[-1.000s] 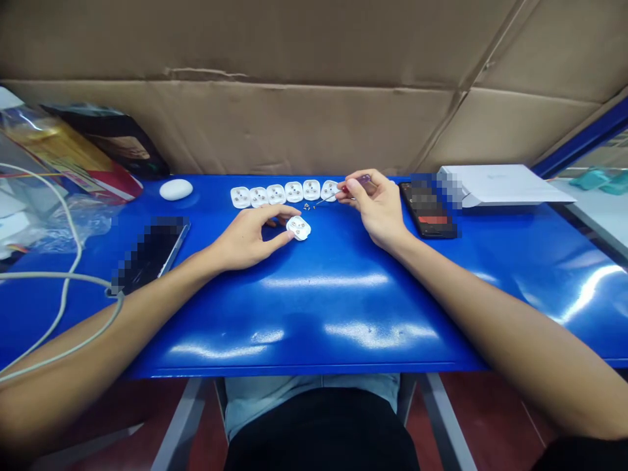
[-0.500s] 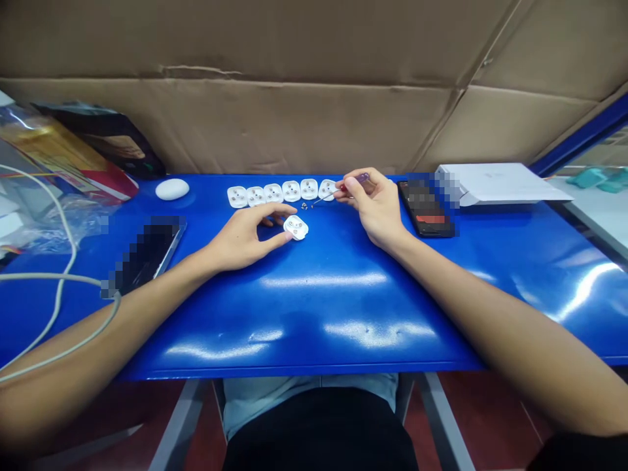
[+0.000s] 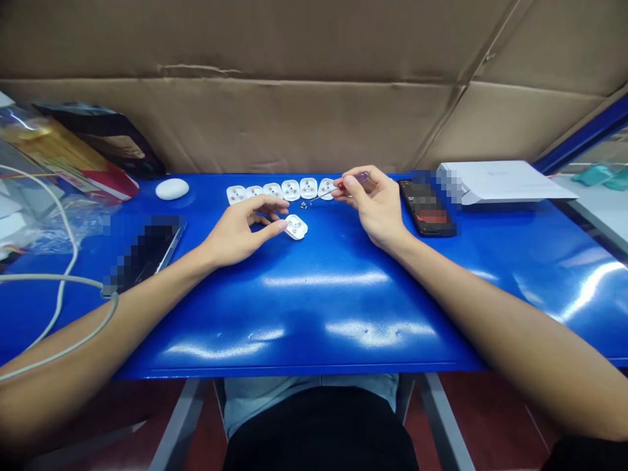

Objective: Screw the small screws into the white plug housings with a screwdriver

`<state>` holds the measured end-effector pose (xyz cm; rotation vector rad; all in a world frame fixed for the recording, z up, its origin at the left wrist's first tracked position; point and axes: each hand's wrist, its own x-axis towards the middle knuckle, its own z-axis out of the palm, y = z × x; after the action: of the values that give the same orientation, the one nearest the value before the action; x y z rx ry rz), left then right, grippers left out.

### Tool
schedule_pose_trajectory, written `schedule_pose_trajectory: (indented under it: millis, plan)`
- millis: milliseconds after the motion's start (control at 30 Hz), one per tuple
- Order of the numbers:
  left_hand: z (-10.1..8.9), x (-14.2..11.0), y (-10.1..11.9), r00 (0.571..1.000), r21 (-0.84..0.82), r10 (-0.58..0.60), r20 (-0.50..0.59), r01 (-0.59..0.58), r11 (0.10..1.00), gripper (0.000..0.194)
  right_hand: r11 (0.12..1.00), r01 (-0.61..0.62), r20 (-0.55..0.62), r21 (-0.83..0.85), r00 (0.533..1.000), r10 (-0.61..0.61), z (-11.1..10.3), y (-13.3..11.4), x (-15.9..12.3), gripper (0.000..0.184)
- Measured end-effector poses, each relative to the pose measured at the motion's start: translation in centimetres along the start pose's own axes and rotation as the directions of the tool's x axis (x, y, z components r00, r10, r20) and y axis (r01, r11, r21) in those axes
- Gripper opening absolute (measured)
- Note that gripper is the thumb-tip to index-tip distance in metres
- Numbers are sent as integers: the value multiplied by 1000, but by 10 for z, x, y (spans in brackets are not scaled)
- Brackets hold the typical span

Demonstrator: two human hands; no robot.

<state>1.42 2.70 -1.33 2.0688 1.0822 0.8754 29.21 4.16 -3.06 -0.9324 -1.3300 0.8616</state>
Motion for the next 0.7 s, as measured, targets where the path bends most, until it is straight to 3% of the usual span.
schedule_pose_trajectory:
  millis: [133,333,700]
  plan:
    - [0,0,0,997,6,-11,-74,11,1000,39,999,7,52,54,999,-10,8,-16,-7,30]
    - [1,-1,1,979,65,94,-180,-83,994,34,993,24,112,118,993,-38,20,-35,-17,28]
    - [1,-3,1,951,117,170,-258,-144,983,15,992,2,131,129,991,-19,25,-39,-23,23]
